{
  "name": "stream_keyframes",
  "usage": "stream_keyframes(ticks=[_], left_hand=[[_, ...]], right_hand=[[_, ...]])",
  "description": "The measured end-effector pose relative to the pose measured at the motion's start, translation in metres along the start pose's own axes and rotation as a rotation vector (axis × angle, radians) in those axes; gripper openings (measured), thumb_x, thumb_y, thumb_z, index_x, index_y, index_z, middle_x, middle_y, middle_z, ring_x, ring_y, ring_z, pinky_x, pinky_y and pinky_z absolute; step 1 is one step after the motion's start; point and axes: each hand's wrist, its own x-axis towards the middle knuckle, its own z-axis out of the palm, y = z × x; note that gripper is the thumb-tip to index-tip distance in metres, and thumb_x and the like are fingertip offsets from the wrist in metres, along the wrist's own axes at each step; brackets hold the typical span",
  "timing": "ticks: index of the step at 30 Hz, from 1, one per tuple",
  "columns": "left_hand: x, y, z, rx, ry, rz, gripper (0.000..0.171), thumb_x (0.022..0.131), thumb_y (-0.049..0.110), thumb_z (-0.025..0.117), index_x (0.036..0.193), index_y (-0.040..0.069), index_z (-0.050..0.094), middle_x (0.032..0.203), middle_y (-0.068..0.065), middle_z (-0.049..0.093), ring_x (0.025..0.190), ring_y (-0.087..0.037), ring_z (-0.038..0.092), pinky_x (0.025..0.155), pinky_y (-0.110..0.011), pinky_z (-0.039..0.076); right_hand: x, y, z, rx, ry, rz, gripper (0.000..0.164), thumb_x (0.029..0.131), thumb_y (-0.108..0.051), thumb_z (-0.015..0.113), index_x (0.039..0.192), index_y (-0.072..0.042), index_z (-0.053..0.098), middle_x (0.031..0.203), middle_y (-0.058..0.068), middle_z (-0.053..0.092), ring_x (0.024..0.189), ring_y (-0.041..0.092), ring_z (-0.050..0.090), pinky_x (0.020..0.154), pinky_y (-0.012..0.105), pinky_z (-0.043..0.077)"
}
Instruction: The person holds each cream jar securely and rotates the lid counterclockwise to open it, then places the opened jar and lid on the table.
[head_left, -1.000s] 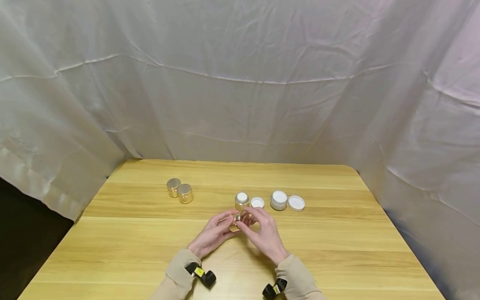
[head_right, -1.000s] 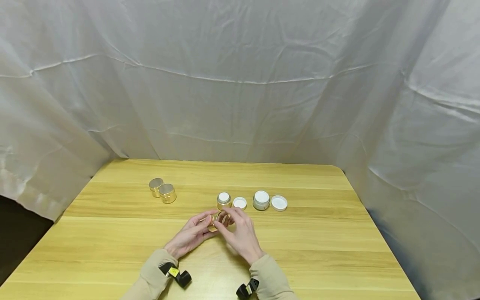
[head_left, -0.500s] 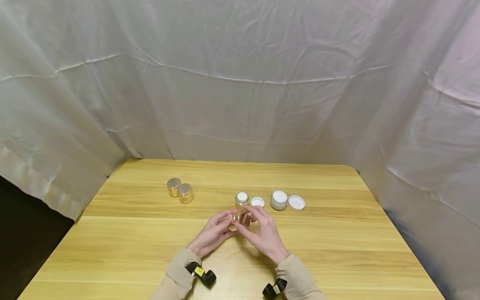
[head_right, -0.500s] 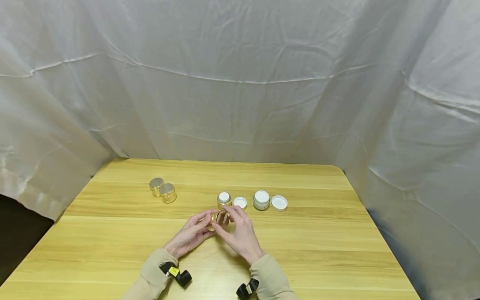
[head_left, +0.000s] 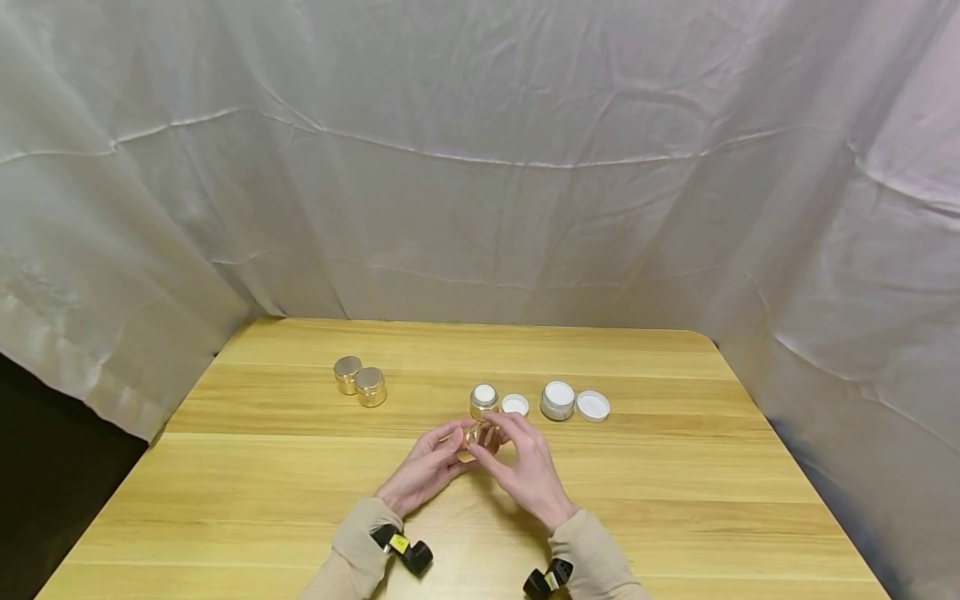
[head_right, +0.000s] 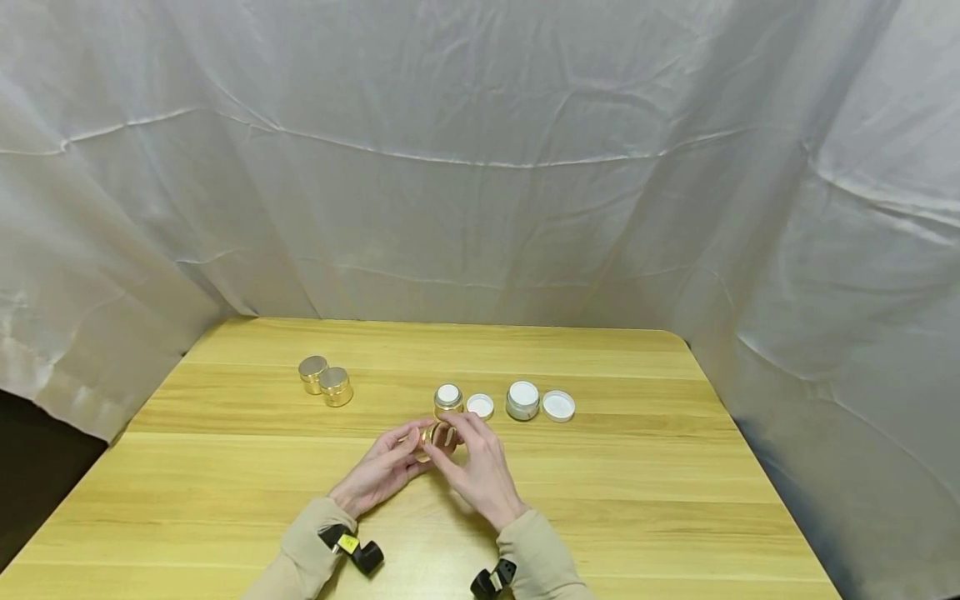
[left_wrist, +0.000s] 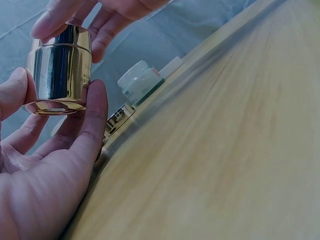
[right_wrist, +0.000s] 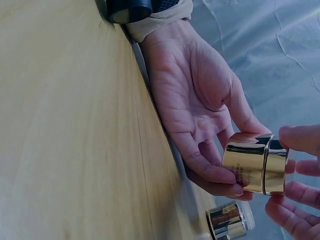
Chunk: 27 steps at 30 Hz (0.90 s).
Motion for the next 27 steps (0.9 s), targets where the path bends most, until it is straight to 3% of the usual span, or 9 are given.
stream_keyframes(ticks=[9,18,27], left_hand=[[-0.0001,0.0,0.0002,-0.012,0.012,-0.009,0.025,0.104,0.026,0.054,0.128,0.022,0.06,0.126,0.002,0.063,0.117,-0.013,0.064,0.108,-0.03,0.053],[-0.0001,0.0008,0.0008,-0.019,-0.003,-0.002,0.025,0.104,0.025,0.053,0.128,0.022,0.059,0.126,0.002,0.063,0.116,-0.012,0.066,0.109,-0.031,0.052],[0.0,0.0003,0.0003,-0.021,-0.013,0.021,0.023,0.105,0.022,0.051,0.126,0.024,0.06,0.124,0.003,0.065,0.114,-0.011,0.066,0.109,-0.031,0.052]], right_hand=[[-0.0003,-0.0017,-0.002,0.008,-0.059,0.016,0.049,0.081,-0.011,0.081,0.126,-0.005,0.065,0.119,0.009,0.068,0.104,0.027,0.068,0.094,0.038,0.06],[0.0002,-0.0035,-0.0013,-0.013,0.021,0.056,0.041,0.083,-0.022,0.082,0.119,-0.007,0.07,0.106,0.01,0.069,0.085,0.019,0.064,0.072,0.029,0.059],[0.0022,-0.0038,-0.0024,0.015,0.046,-0.024,0.033,0.081,-0.013,0.084,0.11,-0.004,0.072,0.107,0.009,0.071,0.089,0.025,0.069,0.076,0.035,0.061]])
